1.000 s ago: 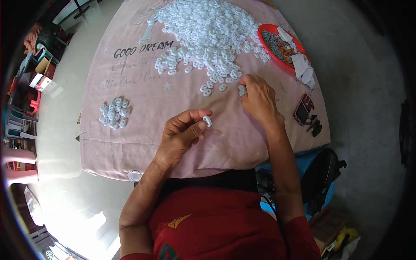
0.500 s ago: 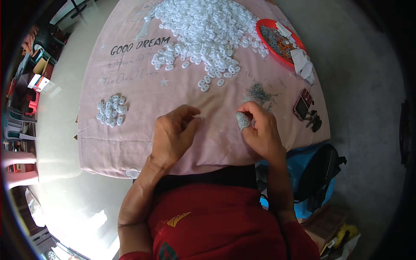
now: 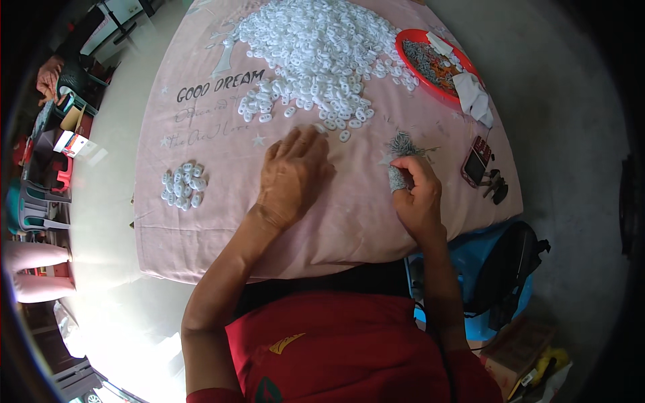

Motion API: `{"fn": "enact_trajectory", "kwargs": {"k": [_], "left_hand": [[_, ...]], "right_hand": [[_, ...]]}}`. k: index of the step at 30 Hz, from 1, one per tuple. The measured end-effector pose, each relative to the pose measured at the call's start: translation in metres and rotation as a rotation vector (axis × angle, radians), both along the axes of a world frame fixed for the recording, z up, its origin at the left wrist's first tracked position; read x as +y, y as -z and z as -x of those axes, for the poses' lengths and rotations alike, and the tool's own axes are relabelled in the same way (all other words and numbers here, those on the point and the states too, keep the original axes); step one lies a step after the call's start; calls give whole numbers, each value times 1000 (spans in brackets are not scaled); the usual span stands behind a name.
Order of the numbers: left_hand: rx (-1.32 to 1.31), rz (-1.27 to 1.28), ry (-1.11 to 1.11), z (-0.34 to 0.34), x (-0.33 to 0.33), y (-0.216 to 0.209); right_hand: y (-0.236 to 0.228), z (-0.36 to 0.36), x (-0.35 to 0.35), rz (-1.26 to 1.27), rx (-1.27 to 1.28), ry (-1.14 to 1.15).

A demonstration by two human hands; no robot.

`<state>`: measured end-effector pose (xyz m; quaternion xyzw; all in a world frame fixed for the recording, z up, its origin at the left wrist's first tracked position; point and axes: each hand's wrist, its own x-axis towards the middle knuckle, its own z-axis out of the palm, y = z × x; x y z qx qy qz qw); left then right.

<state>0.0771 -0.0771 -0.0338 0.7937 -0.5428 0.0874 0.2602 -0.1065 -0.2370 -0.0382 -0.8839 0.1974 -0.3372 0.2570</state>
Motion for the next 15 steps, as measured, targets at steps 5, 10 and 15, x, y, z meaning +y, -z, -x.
{"fn": "enact_trajectory", "kwargs": {"k": [5, 10, 15], "left_hand": [[267, 273, -57, -51, -3, 4], [182, 113, -365, -98, -35, 7], [121, 84, -384, -104, -44, 12]], "right_hand": [[1, -2, 3, 8, -28, -3], [-1, -3, 6, 54, -26, -25], [-1, -3, 5, 43, -13, -11]]}}
